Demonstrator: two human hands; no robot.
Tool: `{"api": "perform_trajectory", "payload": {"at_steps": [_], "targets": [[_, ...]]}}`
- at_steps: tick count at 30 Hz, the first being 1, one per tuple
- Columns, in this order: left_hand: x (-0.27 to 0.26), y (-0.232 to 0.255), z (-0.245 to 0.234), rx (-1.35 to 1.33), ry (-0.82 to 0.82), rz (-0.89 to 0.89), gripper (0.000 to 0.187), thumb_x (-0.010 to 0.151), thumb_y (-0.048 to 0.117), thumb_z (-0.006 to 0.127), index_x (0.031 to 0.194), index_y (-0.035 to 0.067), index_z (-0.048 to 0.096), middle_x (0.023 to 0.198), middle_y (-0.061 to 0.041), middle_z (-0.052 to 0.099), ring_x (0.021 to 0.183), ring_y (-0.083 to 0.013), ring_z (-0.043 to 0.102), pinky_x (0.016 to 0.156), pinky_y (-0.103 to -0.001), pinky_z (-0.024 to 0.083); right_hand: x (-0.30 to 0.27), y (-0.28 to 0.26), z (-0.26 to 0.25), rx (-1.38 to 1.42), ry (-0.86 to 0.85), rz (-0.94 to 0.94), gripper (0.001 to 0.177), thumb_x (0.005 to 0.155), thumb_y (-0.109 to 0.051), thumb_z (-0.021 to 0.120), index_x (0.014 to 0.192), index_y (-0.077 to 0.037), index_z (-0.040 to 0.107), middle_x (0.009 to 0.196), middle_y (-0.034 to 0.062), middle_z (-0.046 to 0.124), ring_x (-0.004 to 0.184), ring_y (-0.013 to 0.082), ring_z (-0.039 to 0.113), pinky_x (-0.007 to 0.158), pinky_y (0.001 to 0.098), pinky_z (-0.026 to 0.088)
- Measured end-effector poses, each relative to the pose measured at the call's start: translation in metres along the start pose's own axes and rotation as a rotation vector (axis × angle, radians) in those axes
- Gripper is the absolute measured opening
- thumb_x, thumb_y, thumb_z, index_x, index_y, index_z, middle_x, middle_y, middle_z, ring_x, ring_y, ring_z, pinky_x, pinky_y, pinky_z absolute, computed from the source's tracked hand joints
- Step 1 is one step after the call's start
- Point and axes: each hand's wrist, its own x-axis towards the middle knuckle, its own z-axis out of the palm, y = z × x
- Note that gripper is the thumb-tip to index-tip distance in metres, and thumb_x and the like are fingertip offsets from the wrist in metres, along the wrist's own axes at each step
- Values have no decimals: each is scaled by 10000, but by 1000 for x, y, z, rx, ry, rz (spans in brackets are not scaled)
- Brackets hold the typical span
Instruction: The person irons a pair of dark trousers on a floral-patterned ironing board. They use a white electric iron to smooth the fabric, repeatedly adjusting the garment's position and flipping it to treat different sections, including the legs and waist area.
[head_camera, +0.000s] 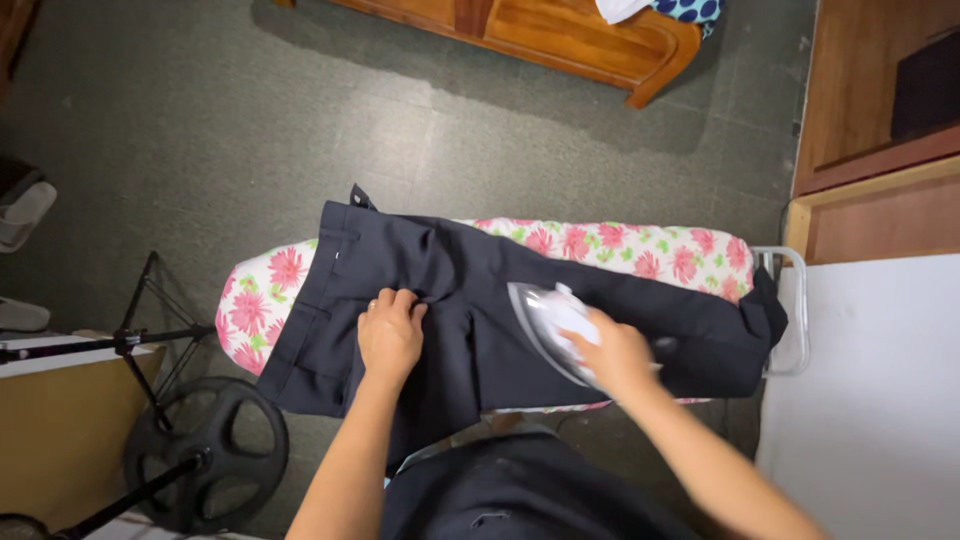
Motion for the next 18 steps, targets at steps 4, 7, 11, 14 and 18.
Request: {"api": "perform_trajectory", "payload": {"at_steps": [4,7,11,14,18], "targets": [[9,-1,0,10,-72,-15,211,906,330,712,985,135,700,1007,-92,664,957,-333,653,793,-492,492,-13,65,-30,-255,-42,-520,463,697,-381,822,1087,-142,755,905,182,767,827,367,742,734,467,581],[15,4,-3,33,-126,-67,234,895,346,711,1003,138,712,1030,-89,668,985,-327,657,807,-487,500,-16,46,-6,-238,-87,-625,416,678,-367,835,1036,-165,768,854,161,758,760,379,724,668,497,553],[20,10,-16,34,-163,-69,262,906,370,709,1037,144,729,1072,-91,672,1026,-337,657,838,-486,518,-30,-15,37,-254,-248,-591,391,748,-297,790,1135,-246,769,798,147,740,759,377,714,695,512,541],[12,16,-36,54,-146,3,293,922,388,705,1092,151,735,1121,-86,682,1061,-341,656,872,-479,533,-34,-6,29,-158,-113,-513,326,803,-377,806,1070,-196,759,833,133,749,807,360,729,718,495,551],[-39,-23,-71,162,45,18,762,765,595,789,1334,109,647,1265,-191,656,1165,-394,619,940,-509,512,-37,87,-22,0,184,-190,453,703,-451,857,1027,-145,777,867,182,757,771,379,729,687,465,569]]}}
